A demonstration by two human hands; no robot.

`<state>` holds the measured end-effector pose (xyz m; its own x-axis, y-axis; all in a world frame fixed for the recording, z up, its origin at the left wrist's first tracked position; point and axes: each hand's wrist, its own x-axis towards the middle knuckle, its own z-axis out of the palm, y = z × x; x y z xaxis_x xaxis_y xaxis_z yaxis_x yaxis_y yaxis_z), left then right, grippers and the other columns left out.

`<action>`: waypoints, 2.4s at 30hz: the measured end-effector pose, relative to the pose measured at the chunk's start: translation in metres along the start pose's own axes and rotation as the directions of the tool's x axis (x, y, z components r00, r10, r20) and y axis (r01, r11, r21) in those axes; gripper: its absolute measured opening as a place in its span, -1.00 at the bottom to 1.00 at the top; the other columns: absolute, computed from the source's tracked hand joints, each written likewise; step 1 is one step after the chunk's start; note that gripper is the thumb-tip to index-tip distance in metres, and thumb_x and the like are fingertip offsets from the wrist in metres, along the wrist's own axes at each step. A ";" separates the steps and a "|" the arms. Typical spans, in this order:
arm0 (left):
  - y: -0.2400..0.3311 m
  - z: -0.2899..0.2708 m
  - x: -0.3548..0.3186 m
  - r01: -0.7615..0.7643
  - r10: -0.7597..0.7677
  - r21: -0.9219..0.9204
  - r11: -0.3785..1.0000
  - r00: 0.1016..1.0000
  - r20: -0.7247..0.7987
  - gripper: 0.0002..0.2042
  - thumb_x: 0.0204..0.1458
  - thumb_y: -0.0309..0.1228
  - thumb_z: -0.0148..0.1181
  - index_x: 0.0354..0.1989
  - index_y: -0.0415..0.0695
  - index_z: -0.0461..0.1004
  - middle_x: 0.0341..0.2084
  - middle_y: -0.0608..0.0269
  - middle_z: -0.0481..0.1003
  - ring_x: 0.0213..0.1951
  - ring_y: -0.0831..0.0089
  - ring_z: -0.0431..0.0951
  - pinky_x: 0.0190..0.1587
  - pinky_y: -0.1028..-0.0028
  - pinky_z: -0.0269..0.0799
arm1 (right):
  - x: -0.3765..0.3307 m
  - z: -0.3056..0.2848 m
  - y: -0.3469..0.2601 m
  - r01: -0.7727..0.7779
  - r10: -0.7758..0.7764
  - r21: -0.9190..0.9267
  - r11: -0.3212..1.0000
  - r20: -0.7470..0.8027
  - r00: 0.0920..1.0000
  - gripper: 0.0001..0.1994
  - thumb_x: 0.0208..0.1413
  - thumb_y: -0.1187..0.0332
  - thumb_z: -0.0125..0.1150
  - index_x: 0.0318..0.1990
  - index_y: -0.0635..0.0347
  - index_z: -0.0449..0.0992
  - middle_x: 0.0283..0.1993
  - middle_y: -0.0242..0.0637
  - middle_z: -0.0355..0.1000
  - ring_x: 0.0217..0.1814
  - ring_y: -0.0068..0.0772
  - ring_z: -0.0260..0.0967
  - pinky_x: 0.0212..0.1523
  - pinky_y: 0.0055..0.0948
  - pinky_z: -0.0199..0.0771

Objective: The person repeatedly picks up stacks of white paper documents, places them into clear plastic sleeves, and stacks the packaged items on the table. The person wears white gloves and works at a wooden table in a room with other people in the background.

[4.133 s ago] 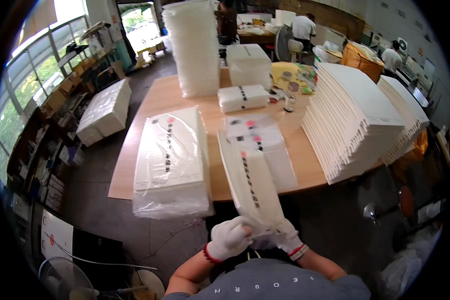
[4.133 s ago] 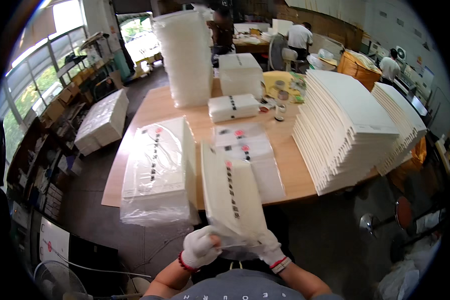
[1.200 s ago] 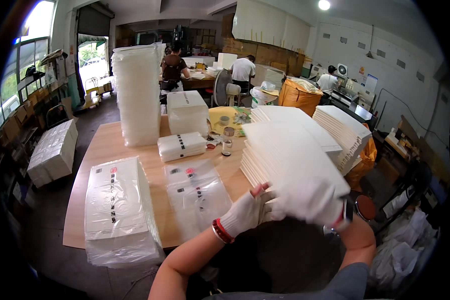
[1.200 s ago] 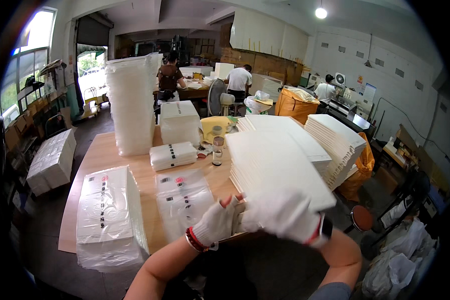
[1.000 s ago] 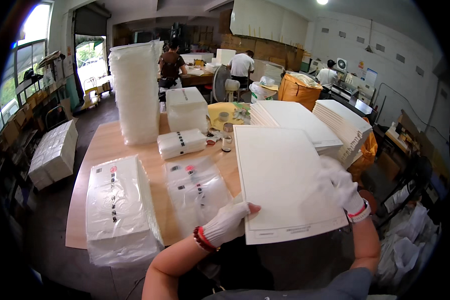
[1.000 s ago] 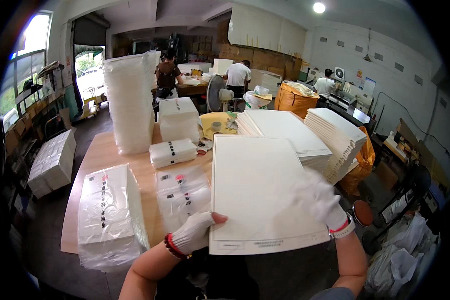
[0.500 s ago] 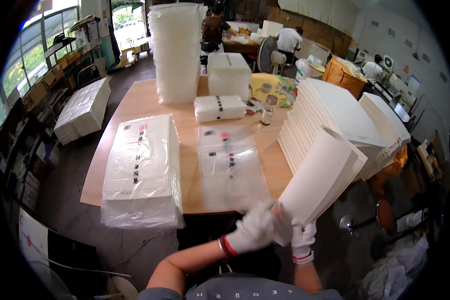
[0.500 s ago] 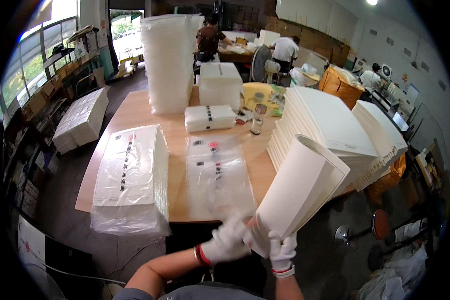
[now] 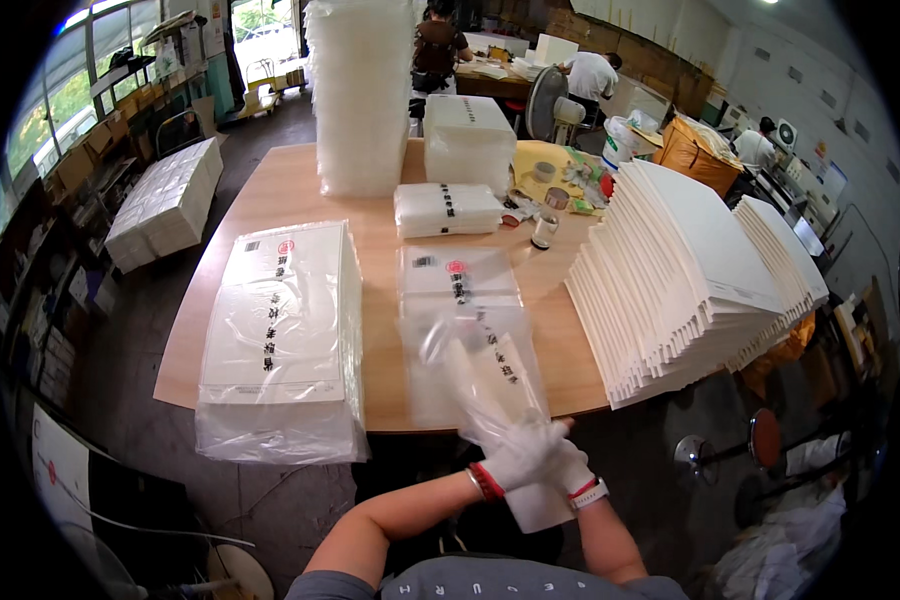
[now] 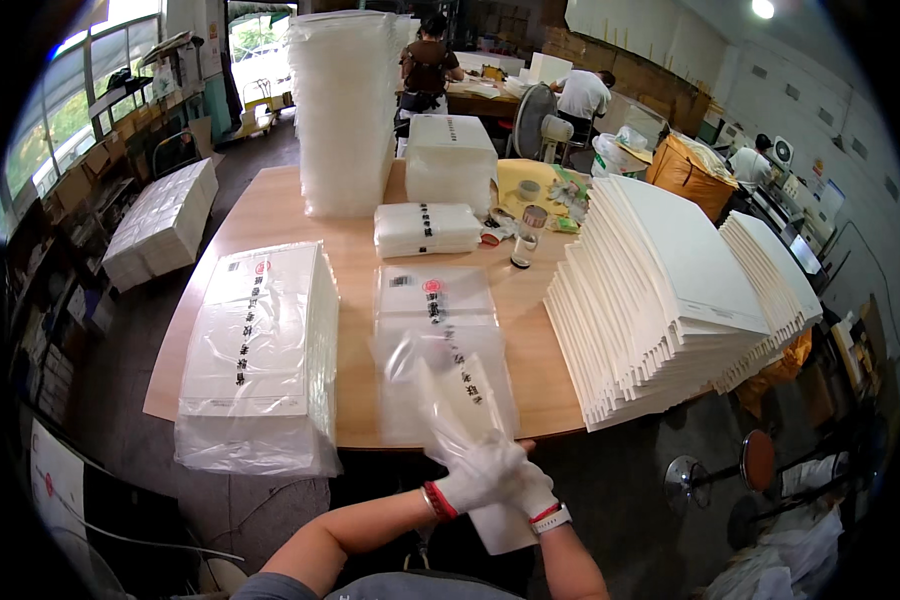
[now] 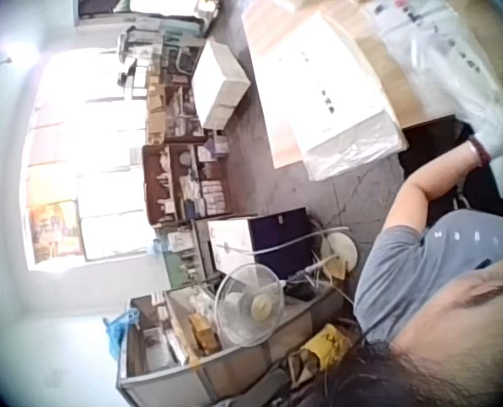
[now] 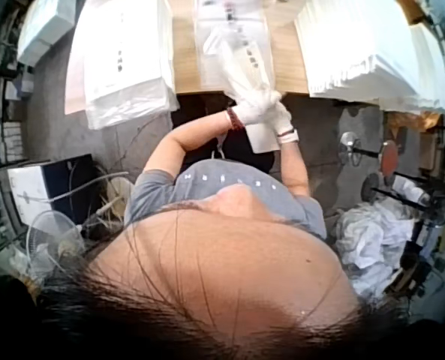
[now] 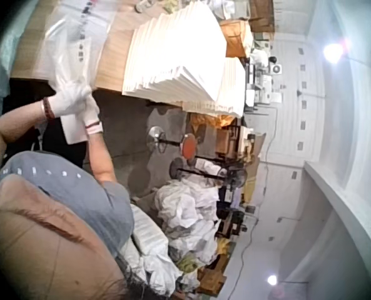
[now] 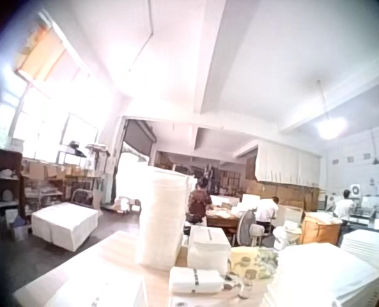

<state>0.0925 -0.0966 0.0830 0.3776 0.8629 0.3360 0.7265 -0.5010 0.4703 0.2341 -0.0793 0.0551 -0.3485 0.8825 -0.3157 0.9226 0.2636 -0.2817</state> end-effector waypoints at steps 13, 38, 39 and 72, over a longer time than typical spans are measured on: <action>-0.165 0.012 -0.089 0.399 -0.921 -0.889 0.226 0.385 -0.062 -0.74 -0.01 -0.47 -0.05 -0.10 -0.18 0.33 -0.30 0.05 0.44 -0.25 0.20 0.46 -0.18 0.34 0.36 | 0.098 0.064 0.020 -0.121 0.119 0.013 0.993 -0.330 0.937 -0.36 0.08 0.23 -0.10 0.29 0.14 -0.15 -0.53 -0.08 0.40 -0.54 -0.02 0.39 -0.59 0.02 0.31; 0.020 -0.055 -0.234 0.644 -0.782 -0.523 0.558 0.619 -0.073 -0.92 -0.19 -0.70 -0.01 -0.50 -0.27 0.32 -0.58 0.13 0.36 -0.55 0.37 0.39 -0.48 0.46 0.34 | -0.142 0.034 -0.001 0.063 0.041 0.494 0.867 -0.196 0.980 -0.62 0.06 0.33 -0.01 0.05 0.24 0.32 -0.40 -0.10 0.49 -0.39 -0.09 0.46 -0.32 -0.19 0.44; 0.018 -0.050 -0.243 0.566 -0.774 -0.642 0.517 0.630 -0.067 -0.91 -0.21 -0.71 -0.04 -0.52 -0.27 0.31 -0.58 0.13 0.36 -0.56 0.37 0.39 -0.49 0.46 0.34 | -0.155 0.032 0.003 0.164 -0.050 0.474 0.865 -0.243 0.969 -0.63 0.08 0.36 -0.06 0.07 0.19 0.31 -0.39 -0.14 0.50 -0.36 -0.14 0.48 -0.26 -0.23 0.45; -0.169 0.008 -0.326 0.626 -0.991 -0.776 0.074 -0.038 -0.126 -0.81 0.04 -0.39 -0.13 -0.35 -0.16 0.43 -0.42 0.21 0.45 -0.35 0.40 0.44 -0.26 0.40 0.38 | 0.008 0.074 -0.142 -0.240 -0.453 0.954 0.177 0.296 0.841 -0.67 0.21 0.23 -0.04 0.05 0.21 0.32 -0.29 -0.29 0.43 -0.36 -0.51 0.42 -0.31 -0.48 0.51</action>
<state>-0.1490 -0.2927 -0.1129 -0.8066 0.4557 -0.3765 -0.1550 0.4516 0.8786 0.0878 -0.1386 0.0256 -0.7601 0.5075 -0.4058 0.0894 -0.5370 -0.8389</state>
